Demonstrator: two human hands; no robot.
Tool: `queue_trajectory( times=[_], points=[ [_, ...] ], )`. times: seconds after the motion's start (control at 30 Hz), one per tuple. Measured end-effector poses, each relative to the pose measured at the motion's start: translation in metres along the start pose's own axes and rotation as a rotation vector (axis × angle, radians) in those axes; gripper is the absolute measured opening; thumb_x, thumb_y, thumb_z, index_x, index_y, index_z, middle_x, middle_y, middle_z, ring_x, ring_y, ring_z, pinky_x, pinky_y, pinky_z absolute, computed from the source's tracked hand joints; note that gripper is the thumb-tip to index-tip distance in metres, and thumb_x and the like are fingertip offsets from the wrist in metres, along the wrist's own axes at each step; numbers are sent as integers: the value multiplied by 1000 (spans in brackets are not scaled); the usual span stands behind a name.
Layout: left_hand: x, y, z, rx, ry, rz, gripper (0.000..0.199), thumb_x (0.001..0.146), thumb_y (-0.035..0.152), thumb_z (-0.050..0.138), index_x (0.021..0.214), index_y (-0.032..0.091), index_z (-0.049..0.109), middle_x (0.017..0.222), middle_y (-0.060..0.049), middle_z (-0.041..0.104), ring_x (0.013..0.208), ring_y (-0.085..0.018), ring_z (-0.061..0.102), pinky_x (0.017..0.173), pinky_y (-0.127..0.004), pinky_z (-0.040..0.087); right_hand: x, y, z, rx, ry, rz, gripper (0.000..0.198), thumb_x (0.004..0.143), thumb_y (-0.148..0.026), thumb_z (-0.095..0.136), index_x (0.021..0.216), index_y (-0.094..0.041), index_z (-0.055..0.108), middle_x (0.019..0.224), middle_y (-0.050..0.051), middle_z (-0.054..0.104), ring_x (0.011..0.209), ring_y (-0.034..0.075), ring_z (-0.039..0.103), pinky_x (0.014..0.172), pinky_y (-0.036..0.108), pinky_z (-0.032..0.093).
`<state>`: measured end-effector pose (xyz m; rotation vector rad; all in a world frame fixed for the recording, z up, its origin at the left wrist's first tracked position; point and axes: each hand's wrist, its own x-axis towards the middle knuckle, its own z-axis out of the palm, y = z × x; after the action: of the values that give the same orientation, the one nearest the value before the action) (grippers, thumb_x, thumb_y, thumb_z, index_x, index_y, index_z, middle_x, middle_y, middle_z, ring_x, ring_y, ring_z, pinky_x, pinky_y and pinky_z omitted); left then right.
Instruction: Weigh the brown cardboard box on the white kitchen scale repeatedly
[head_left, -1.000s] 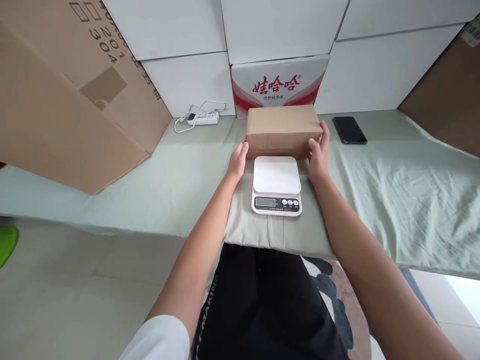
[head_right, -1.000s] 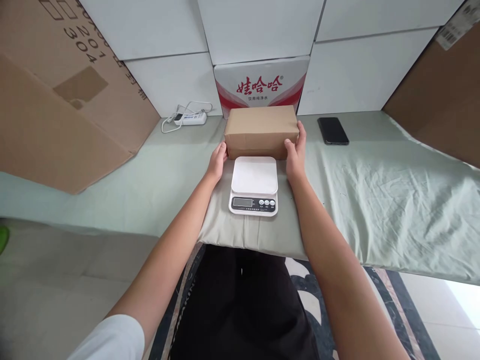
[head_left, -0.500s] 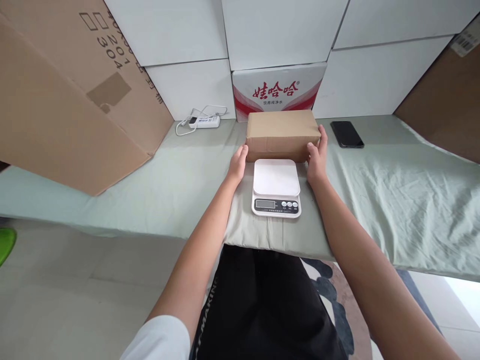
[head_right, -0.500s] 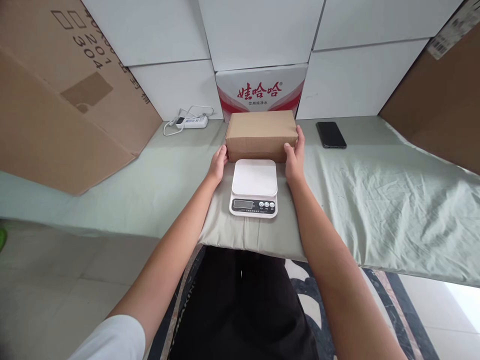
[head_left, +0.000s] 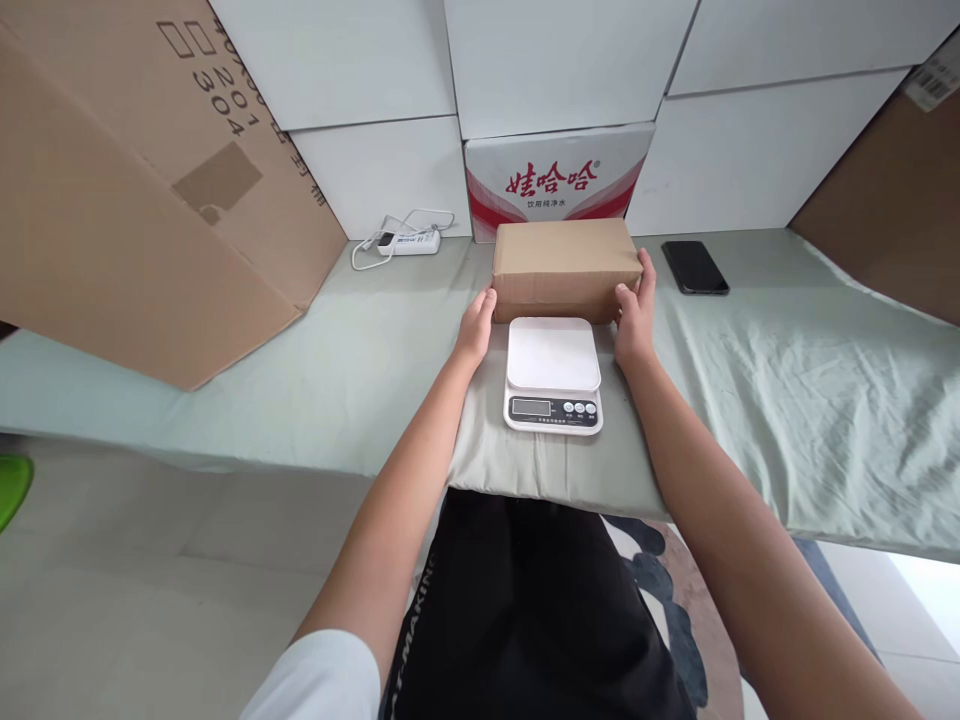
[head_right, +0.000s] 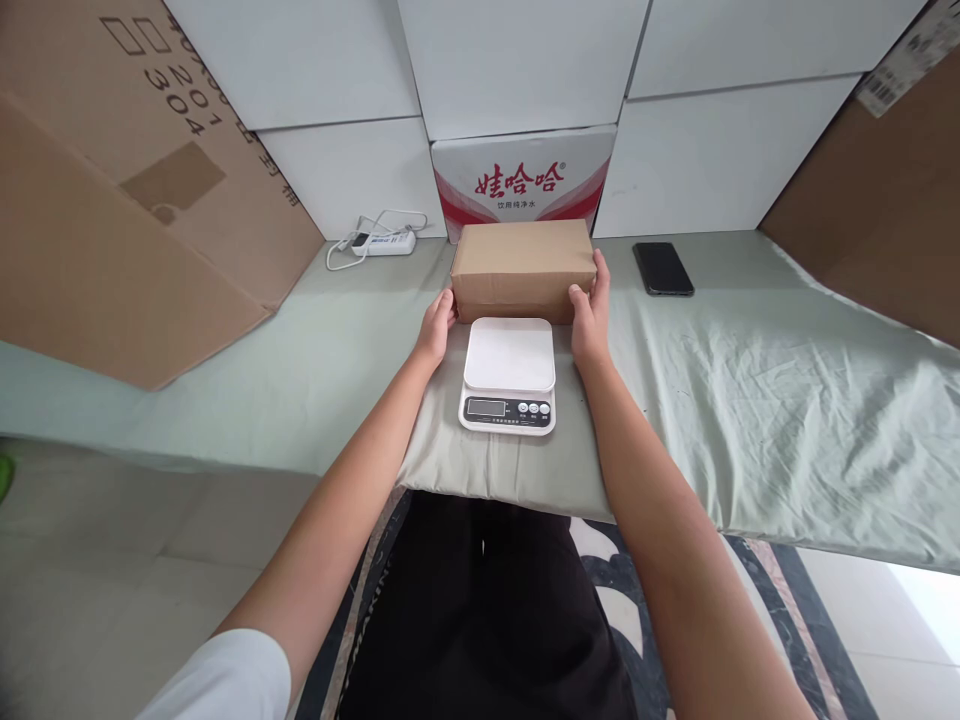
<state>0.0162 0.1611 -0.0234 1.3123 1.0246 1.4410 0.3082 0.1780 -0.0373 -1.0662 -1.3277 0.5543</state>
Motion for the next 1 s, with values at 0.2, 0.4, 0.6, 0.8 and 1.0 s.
queue_trajectory(
  times=[0.2,0.4,0.6,0.8,1.0],
  points=[
    [-2,2,1,21,1,-9,87,88,95,60,139,26,75,165,-12,70,167,-38,54,144,-59,38,1,2,-1,3,-6,5,100,87,-85,56,173,-41,29,179,8,45,162,39,48,129,68,47],
    [-7,10,1,53,-21,-35,81,97,86,54,148,24,69,173,-11,63,170,-34,50,144,-52,37,-2,-3,-1,32,-16,10,95,90,-80,58,172,-42,30,180,6,45,165,39,46,132,66,45],
    [-9,13,2,63,-27,-38,83,98,88,53,148,24,69,173,-10,63,170,-33,51,144,-48,38,-1,-4,0,21,-9,9,96,89,-80,57,172,-41,31,178,7,47,164,39,47,129,67,49],
    [-8,14,2,53,-28,-30,86,96,90,55,147,24,70,171,-11,65,169,-34,52,143,-48,39,0,-1,0,25,0,14,94,89,-78,58,172,-41,32,179,6,47,161,38,49,128,66,51],
    [-8,12,2,63,-25,-36,87,95,91,54,149,24,69,172,-11,64,169,-33,51,144,-49,37,0,-1,-1,3,-25,-17,95,92,-82,55,174,-42,29,181,5,44,165,37,45,130,64,49]
  ],
)
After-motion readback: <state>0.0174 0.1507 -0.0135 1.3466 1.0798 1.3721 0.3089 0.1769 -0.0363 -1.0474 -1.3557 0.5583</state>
